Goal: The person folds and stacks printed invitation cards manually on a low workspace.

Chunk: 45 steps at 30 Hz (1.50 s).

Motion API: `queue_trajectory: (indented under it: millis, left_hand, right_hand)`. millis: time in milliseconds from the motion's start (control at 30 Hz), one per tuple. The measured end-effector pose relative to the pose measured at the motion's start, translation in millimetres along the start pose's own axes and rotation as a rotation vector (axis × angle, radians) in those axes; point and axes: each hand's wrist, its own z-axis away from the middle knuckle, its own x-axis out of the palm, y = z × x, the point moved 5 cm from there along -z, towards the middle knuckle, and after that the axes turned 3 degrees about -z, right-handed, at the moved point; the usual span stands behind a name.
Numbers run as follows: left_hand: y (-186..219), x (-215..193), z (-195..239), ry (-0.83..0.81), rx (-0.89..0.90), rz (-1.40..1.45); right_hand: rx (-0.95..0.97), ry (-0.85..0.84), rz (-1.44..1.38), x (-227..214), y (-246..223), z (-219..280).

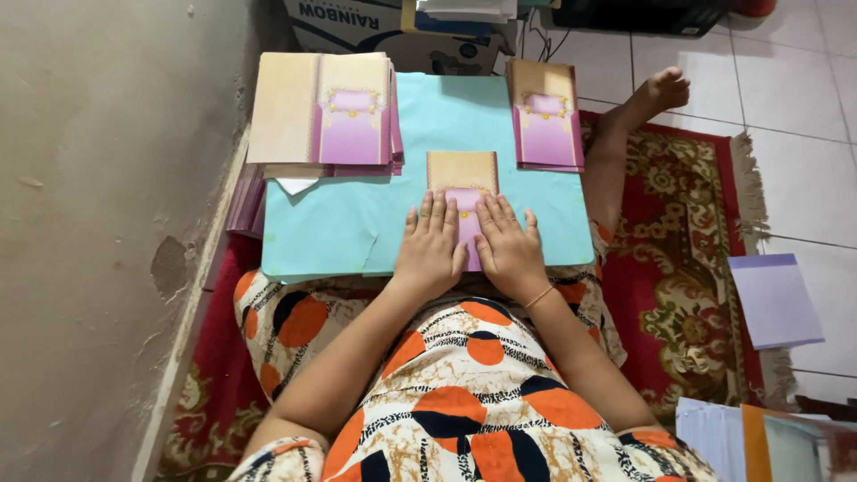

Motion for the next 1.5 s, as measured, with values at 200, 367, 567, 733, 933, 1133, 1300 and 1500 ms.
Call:
queue_trajectory:
  millis: [200, 367, 567, 733, 933, 1133, 1300, 1500]
  left_hand:
    - [-2, 5, 0, 0.019, 0.005, 0.006]
    - [0, -3, 1, 0.026, -0.012, 0.005]
    - [0, -4, -1, -0.006, -0.029, 0.009]
    - [2, -3, 1, -0.019, -0.026, -0.009]
    - [1, -11, 2, 0.028, -0.031, -0.009]
    - [-1, -6, 0, 0.004, -0.017, 0.017]
    - [-2, -1, -1, -0.009, -0.015, 0.032]
    - [-1, -8, -1, -0.017, -0.015, 0.024]
  right_hand:
    - [0.054, -0.076, -0.068, 36, 15, -53]
    - [0.042, -0.072, -0.055, 40, 21, -62]
    - [-0.005, -0.136, -0.037, 7, -12, 6]
    - [0.063, -0.173, -0.086, 33, 11, -23]
    - [0.057, -0.098, -0.082, 46, 26, -66]
    - [0.023, -0.148, -0.075, 15, 0, -10]
    - [0.075, -0.191, -0.15, 27, 9, -22]
    - [0.109, -0.177, -0.089, 54, 37, -82]
